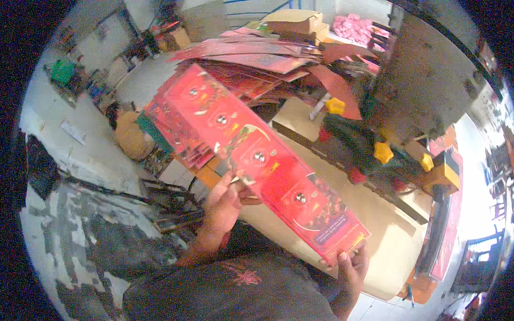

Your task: The person takes printed packaging sleeves, positions them onto a heat sealing machine table, and seals them.

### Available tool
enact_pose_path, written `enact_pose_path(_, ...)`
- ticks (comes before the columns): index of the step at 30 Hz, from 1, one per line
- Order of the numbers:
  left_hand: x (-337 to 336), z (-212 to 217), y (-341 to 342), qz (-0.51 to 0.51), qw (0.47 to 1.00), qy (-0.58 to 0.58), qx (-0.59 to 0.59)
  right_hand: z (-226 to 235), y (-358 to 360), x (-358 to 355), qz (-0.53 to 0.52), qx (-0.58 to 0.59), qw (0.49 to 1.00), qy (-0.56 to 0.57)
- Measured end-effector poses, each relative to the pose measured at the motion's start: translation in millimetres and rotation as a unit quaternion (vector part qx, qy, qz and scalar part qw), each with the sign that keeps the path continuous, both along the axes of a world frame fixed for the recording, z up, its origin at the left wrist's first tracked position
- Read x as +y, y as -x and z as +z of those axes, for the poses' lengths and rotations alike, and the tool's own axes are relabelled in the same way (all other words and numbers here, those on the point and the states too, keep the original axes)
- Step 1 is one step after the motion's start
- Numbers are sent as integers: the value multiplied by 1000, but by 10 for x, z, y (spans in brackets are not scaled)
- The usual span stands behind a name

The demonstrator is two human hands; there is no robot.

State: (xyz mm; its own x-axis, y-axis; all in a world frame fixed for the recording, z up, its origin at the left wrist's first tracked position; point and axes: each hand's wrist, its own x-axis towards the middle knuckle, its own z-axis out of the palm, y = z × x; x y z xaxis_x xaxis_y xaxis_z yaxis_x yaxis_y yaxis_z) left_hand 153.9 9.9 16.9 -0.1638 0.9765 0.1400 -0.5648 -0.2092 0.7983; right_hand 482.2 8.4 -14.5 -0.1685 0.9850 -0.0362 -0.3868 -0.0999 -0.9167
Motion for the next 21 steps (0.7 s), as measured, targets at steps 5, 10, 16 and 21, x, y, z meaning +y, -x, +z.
enact_pose_path(5, 138, 104, 47, 77, 995, 56, 0, 49, 88, 19, 30, -41, 999, -13)
enact_pose_path(10, 465, 314, 390, 150, 988, -23, 12, -132, -90, 212, 54, -224, 971, -58)
enact_pose_path(16, 1160, 892, 1444, 219, 968, -113, 35, -119, -13, 204, 2, -297, 954, -47)
enact_pose_path(21, 2115, 1187, 2268, 206, 962, -173, 37, -269, -93, 243, -27, -331, 940, -76)
